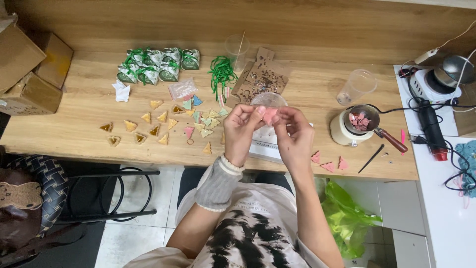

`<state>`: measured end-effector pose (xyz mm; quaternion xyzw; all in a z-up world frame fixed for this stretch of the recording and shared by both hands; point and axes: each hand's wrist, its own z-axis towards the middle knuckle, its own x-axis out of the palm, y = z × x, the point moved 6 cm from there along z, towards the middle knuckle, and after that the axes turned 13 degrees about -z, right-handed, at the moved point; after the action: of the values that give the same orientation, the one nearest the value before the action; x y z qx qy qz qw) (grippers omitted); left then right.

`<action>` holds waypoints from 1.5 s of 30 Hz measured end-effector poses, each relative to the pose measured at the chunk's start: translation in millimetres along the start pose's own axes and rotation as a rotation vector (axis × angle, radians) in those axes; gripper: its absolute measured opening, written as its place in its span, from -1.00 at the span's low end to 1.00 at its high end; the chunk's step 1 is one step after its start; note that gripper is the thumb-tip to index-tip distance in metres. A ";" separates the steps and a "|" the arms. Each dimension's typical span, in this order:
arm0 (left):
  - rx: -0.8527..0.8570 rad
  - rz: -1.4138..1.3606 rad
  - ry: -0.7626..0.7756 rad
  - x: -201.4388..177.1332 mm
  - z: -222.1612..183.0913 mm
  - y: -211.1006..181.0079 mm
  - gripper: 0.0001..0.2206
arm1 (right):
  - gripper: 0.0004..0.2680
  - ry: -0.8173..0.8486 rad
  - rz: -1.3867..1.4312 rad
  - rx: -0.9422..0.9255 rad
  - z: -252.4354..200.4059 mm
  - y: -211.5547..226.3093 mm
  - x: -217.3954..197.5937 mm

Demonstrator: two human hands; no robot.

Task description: Decorating and assembling small wax ornaments using ribbons and a paintbrush.

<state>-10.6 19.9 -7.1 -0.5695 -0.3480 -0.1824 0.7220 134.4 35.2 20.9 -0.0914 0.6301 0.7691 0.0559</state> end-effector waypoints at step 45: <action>0.001 -0.027 -0.414 -280.6 -7.6 -46.2 -0.73 | -0.95 -0.089 -0.294 -0.137 37.1 -7.4 -29.5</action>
<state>-232.8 -37.8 -175.1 -0.5898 -0.4965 -0.0709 0.6330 162.1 73.9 27.1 -0.1520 0.5530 0.7970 0.1895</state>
